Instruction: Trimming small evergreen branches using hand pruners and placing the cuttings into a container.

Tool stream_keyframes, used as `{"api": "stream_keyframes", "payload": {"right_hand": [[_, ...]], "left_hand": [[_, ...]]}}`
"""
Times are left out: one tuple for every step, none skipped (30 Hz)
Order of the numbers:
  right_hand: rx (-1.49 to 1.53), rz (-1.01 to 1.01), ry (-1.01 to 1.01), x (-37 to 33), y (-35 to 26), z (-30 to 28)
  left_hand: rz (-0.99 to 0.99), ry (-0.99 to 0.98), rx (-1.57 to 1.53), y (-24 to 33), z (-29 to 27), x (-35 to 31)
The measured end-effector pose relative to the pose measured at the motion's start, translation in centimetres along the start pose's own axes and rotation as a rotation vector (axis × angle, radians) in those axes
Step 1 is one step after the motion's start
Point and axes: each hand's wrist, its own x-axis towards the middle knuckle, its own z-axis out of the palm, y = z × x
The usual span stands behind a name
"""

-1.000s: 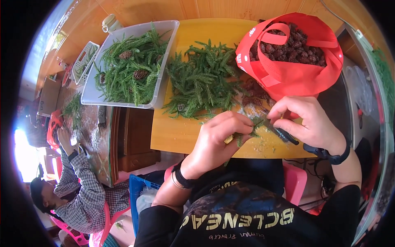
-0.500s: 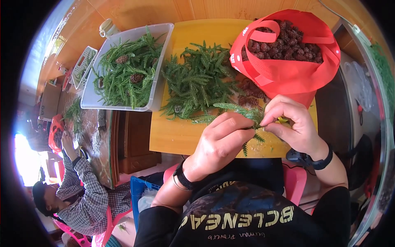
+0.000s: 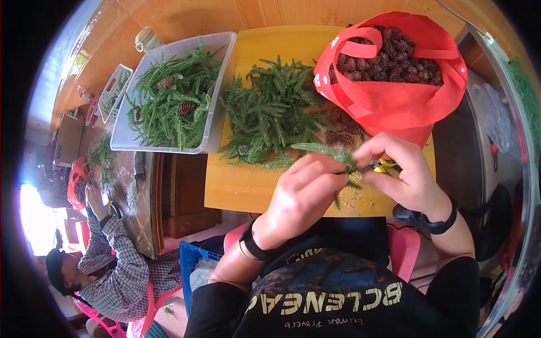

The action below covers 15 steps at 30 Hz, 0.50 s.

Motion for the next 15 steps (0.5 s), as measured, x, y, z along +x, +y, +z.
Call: {"api": "stream_keyframes", "payload": {"right_hand": [[0.048,0.092,0.004,-0.2,-0.3,-0.3],[-0.038,0.182,0.016,-0.6,-0.3,-0.9],[-0.120,0.229,0.039,-1.1,0.8,-1.4],[-0.205,0.274,0.066,-2.0,2.4,-2.0],[-0.292,0.368,0.028,-3.3,3.9,-2.8],[-0.294,0.368,0.029,-4.6,5.0,-3.4],[-0.438,0.435,-0.015,-6.1,6.1,-3.5],[-0.581,0.497,-0.062,-7.2,6.8,-3.4],[-0.579,0.496,-0.065,-7.9,7.4,-3.1],[-0.554,0.530,-0.055,-8.5,7.9,-2.7],[-0.528,0.565,-0.044,-8.8,8.3,-2.5],[-0.526,0.564,-0.046,-8.8,8.4,-2.3],[-0.513,0.589,-0.035,-8.8,8.4,-2.2],[-0.500,0.614,-0.024,-8.8,8.4,-2.1],[-0.499,0.613,-0.024,-8.8,8.4,-1.9]], "left_hand": [[-0.002,0.000,-0.001,0.0,-0.1,-0.1],[-0.104,0.027,-0.095,0.0,-0.1,-0.3],[-0.208,0.055,-0.189,0.0,-0.2,-0.6],[-0.207,0.055,-0.190,0.1,-0.1,-0.7],[-0.329,0.066,-0.345,0.3,-0.1,-0.8],[-0.451,0.074,-0.500,0.5,0.0,-0.8],[-0.578,0.082,-0.656,0.5,0.2,-0.8],[-0.580,0.084,-0.654,0.5,0.1,-0.9],[-0.638,0.056,-0.736,0.4,-0.1,-0.9],[-0.696,0.026,-0.820,0.2,-0.2,-1.0],[-0.698,0.028,-0.818,0.2,-0.2,-1.0],[-0.710,0.040,-0.878,0.1,-0.2,-0.9],[-0.719,0.050,-0.939,0.1,-0.1,-0.8],[-0.719,0.050,-0.938,0.0,-0.1,-0.9],[-0.728,0.066,-0.967,-0.1,0.0,-1.1]]}}
